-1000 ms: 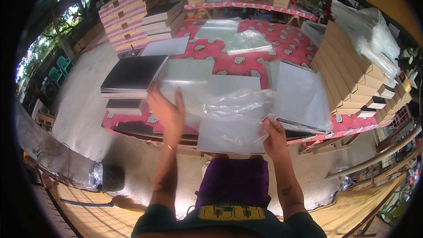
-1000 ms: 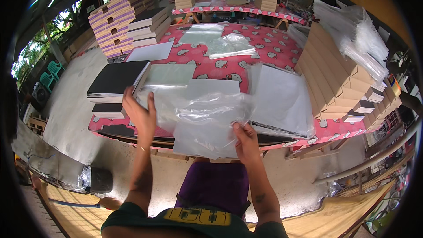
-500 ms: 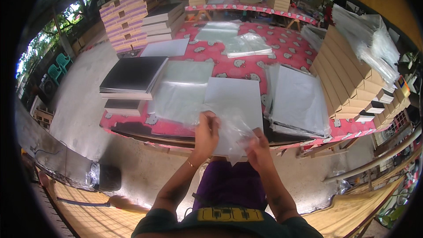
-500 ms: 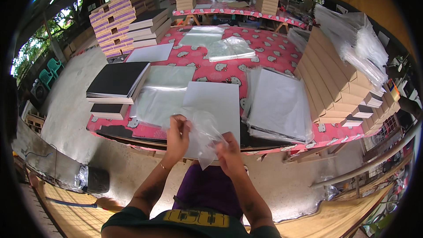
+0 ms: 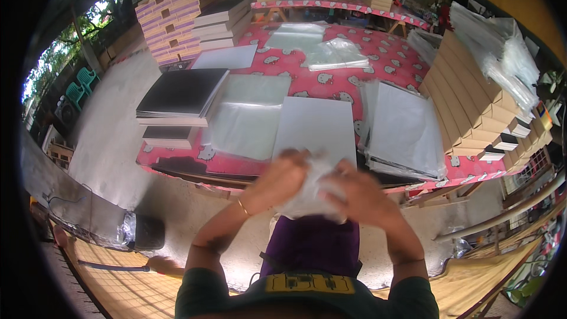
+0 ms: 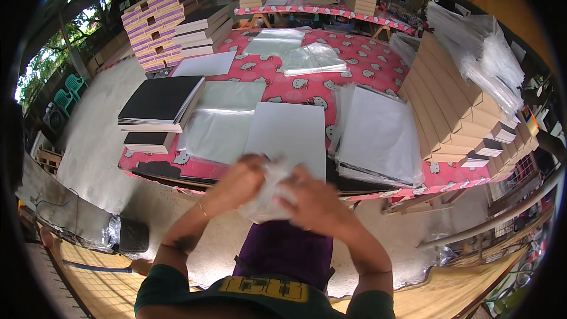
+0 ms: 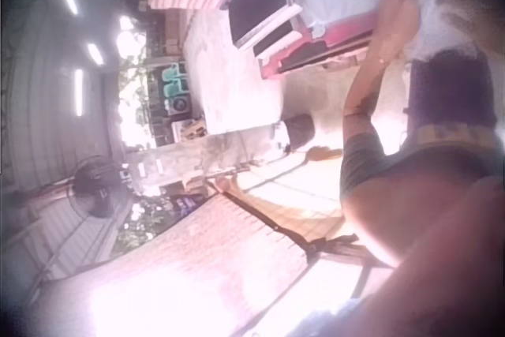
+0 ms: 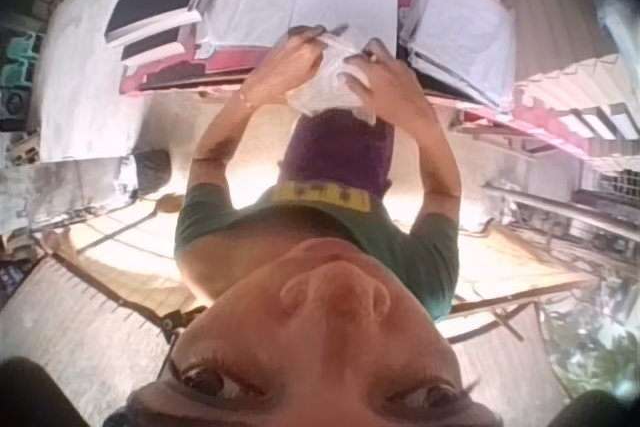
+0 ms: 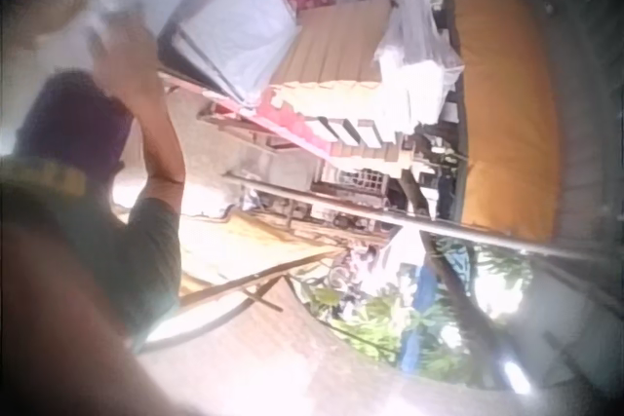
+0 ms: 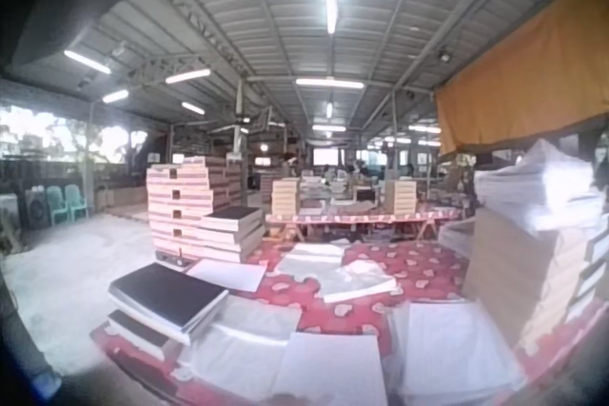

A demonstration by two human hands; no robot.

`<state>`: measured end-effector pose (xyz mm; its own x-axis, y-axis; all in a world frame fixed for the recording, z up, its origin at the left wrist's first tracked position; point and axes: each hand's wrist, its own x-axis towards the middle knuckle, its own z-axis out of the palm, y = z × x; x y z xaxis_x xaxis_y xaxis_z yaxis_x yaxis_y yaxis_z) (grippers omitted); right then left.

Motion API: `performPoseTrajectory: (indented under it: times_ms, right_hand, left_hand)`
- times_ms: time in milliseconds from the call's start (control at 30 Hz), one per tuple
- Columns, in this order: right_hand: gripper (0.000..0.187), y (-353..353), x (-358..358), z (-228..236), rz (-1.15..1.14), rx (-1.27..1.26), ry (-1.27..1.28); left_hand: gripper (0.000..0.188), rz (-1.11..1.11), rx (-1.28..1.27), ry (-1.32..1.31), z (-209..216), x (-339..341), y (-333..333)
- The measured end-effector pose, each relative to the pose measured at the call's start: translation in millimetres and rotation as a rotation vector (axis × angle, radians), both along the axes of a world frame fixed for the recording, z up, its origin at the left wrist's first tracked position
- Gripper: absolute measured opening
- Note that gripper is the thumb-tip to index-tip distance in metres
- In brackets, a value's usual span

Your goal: The person places black rectangular objects and white square sheets into plastic bags, sealing some of them and stacking the packaged items on a table.

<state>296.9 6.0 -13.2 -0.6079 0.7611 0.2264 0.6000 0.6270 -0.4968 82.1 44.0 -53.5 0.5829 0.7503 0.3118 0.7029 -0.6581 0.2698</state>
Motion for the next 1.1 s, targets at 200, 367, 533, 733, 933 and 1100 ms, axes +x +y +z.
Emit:
performPoseTrajectory:
  times_ms: [200, 367, 533, 733, 933, 1100]
  right_hand:
    - [0.044, 32, 106, -31, -0.3, -0.082, -0.296]
    - [0.043, 33, 95, -66, -0.058, -0.613, 1.293]
    - [0.045, 31, 93, -65, 0.488, -0.815, 1.187]
    - [0.028, 25, 79, -98, 0.226, -0.928, 1.243]
    - [0.029, 36, 98, -124, 0.152, -0.299, 0.157]
    - [0.031, 27, 75, -90, -0.042, -1.12, 1.716]
  left_hand:
    - [0.031, -0.011, 0.134, -0.383, 5, -70, 11]
    - [0.022, -0.216, -0.878, -1.151, 3, -51, -16]
    - [0.023, -0.252, -0.778, -0.548, 11, -54, -13]
    - [0.047, -0.216, -1.242, -1.061, -10, -50, -22]
    - [0.036, -0.283, -0.868, -1.186, -9, -55, -21]
    - [0.04, 0.02, -1.193, -0.873, -39, -50, -25]
